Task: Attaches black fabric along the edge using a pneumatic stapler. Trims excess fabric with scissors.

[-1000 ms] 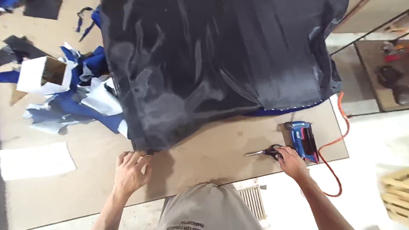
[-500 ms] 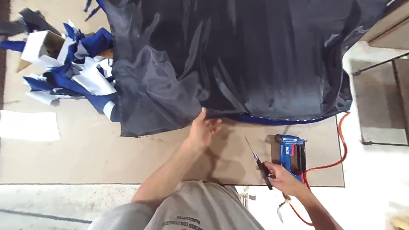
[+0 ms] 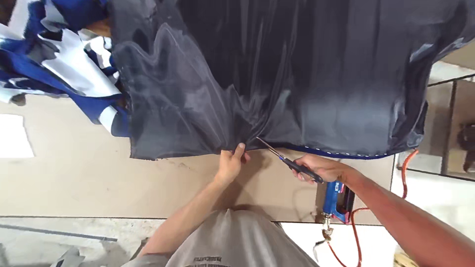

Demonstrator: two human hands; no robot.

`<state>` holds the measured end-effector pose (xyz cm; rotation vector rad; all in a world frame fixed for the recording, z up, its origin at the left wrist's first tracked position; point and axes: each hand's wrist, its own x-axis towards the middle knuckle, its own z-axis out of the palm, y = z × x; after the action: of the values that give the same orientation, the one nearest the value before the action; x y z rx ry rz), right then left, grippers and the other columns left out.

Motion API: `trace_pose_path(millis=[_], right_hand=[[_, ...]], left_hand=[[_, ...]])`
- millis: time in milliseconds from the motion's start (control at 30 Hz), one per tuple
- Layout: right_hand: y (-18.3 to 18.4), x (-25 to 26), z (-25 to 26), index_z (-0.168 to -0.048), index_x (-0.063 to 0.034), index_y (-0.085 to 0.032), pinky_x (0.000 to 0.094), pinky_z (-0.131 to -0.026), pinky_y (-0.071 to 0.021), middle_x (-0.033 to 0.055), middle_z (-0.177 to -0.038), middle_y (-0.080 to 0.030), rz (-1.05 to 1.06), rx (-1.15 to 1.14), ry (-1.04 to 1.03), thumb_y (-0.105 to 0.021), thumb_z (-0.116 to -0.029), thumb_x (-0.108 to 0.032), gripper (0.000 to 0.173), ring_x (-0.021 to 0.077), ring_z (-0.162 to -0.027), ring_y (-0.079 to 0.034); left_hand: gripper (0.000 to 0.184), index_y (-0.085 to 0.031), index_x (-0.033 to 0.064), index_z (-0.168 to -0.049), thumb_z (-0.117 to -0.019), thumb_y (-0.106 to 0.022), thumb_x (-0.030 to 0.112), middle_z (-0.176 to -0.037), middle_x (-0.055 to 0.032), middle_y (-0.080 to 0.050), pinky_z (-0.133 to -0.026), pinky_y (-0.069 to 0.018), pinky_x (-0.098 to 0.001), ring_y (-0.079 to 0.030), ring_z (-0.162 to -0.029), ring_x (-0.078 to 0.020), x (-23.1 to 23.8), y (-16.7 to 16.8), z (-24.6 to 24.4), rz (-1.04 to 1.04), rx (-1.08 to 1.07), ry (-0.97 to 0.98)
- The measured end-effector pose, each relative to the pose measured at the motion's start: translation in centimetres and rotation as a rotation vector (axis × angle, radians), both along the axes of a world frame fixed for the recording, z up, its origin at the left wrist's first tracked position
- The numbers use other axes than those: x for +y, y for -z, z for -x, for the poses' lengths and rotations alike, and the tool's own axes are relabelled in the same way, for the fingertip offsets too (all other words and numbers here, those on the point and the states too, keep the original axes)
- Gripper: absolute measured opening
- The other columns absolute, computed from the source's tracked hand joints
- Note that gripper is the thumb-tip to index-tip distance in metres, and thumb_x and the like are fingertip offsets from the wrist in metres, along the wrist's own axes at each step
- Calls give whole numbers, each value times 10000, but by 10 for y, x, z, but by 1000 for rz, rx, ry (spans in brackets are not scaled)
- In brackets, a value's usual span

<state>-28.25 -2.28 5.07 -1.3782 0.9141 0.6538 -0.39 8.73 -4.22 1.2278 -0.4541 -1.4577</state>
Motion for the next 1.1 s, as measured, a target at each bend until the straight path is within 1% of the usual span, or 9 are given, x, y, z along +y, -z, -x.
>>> trace_pose_path(millis=[300, 400, 467, 567, 733, 833, 900, 1000, 1100], right_hand=[[6, -5, -20, -934, -122, -680, 211, -515, -511, -69, -676, -653, -9, -18, 14, -690, -885, -467, 349, 28, -553, -611], [6, -4, -21, -837, -151, -691, 205, -463, -477, -85, -611, -630, 61, -50, 46, -714, -864, -489, 340, 10, -496, -575], [4, -3, -24, -780, -155, -688, 201, -431, -445, -94, -568, -591, 119, -71, 57, -744, -866, -427, 290, -2, -460, -536], [0, -3, -35, -799, -148, -693, 189, -437, -447, -97, -575, -592, 117, -67, 73, -752, -890, -366, 244, -8, -463, -534], [1, -1, -66, -807, -147, -665, 208, -430, -467, -82, -565, -583, 69, -33, 125, -753, -887, -435, 311, 19, -449, -544], [1, 1, -84, -785, -150, -661, 213, -425, -468, -86, -546, -564, 103, -34, 148, -748, -892, -425, 308, 21, -438, -538], [0, 1, -97, -794, -145, -664, 217, -422, -473, -85, -550, -563, 118, -74, 178, -740, -898, -438, 320, 27, -438, -540], [2, -2, -121, -816, -138, -643, 217, -435, -490, -84, -569, -567, 129, -140, 219, -718, -924, -454, 342, 31, -452, -554], [2, -8, -152, -831, -121, -642, 230, -455, -508, -74, -582, -576, 172, -120, 248, -721, -920, -454, 353, 45, -467, -568]], left_hand=[[173, -621, -3, -995, -1065, -486, 80, -708, 0, -684, -626, -597, -286, -659, -611, -97, 1, 11, -7, 47, 46, 73], [176, -632, 3, -989, -1064, -490, 76, -704, 5, -680, -612, -585, -271, -650, -606, -90, 0, 10, -10, 44, 56, 80], [173, -631, 7, -989, -1063, -488, 71, -710, 11, -681, -601, -576, -256, -644, -602, -80, 0, 11, -11, 28, 58, 71], [175, -642, 2, -991, -1059, -499, 74, -741, 7, -693, -613, -579, -259, -645, -613, -77, 1, 11, -16, 12, 51, 81], [179, -655, 13, -985, -1055, -514, 99, -753, 18, -699, -635, -576, -260, -644, -628, -65, 4, 12, -24, 50, 0, 118], [222, -678, 23, -943, -1060, -518, 123, -733, 34, -690, -638, -572, -243, -637, -623, -46, 7, 13, -31, 61, -66, 145], [297, -710, 36, -875, -1067, -521, 160, -685, 55, -671, -616, -553, -219, -617, -596, -14, 11, 13, -37, 23, -115, 198], [367, -700, 53, -789, -1072, -503, 179, -646, 64, -655, -582, -528, -210, -597, -568, 0, 20, 14, -43, 4, -124, 243], [402, -684, 68, -753, -1075, -491, 212, -634, 64, -650, -570, -524, -227, -595, -559, -2, 30, 20, -52, -5, -134, 307]])
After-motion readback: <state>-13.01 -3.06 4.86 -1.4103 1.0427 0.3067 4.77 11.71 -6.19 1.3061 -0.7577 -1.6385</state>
